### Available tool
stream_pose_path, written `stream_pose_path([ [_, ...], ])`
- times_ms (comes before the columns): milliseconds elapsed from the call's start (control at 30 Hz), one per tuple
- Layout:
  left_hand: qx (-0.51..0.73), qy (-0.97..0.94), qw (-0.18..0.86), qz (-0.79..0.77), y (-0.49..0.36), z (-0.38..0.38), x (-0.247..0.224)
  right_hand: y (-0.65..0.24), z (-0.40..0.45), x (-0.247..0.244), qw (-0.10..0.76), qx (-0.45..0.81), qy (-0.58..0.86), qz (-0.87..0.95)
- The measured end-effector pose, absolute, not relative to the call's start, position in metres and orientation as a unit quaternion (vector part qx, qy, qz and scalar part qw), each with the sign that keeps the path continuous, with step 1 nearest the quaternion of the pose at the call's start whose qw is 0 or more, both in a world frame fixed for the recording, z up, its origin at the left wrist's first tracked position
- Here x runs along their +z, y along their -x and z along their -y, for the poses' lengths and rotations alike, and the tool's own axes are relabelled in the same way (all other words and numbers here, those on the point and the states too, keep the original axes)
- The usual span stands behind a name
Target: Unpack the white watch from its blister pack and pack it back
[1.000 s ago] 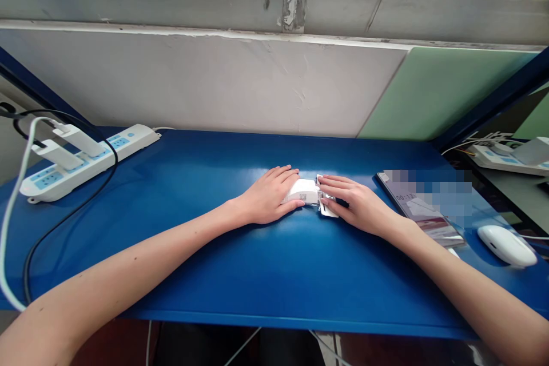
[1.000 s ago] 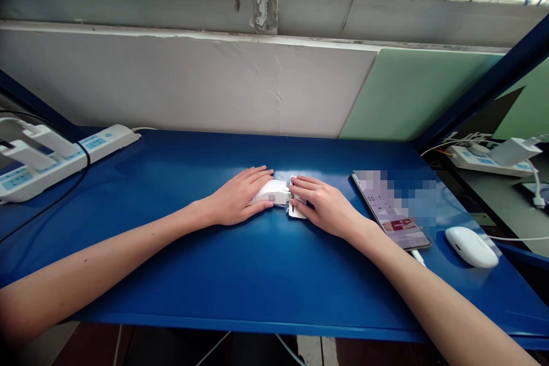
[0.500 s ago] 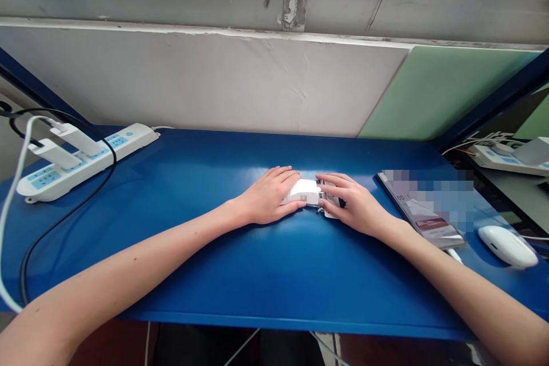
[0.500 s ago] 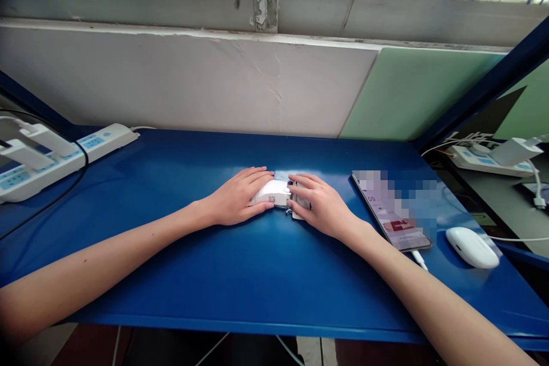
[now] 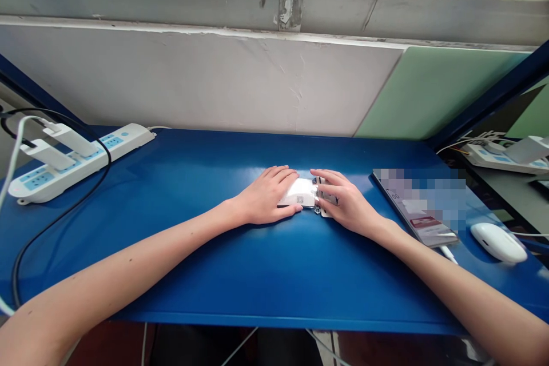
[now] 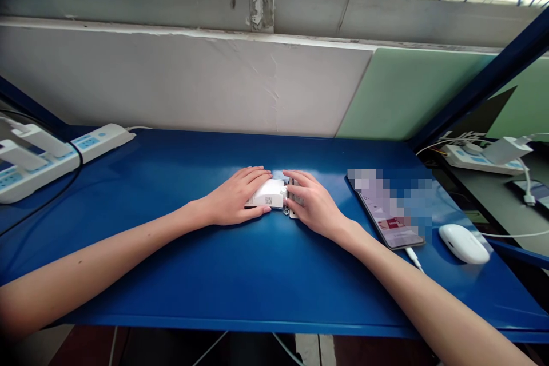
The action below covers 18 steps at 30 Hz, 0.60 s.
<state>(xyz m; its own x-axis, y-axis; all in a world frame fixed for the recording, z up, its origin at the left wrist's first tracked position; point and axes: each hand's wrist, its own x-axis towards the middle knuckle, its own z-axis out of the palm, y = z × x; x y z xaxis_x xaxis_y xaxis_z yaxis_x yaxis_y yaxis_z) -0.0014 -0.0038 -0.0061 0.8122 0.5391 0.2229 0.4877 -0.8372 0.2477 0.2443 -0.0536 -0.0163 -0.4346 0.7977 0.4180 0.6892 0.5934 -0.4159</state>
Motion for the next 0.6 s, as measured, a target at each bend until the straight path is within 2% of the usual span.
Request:
stream_pose_path([
  [600, 0.145, -0.947, 0.094, -0.273, 0.0017, 0.0030, -0.0057, -0.2493, 0.0550, -0.0064, 0.287, 0.083, 0.441, 0.847],
])
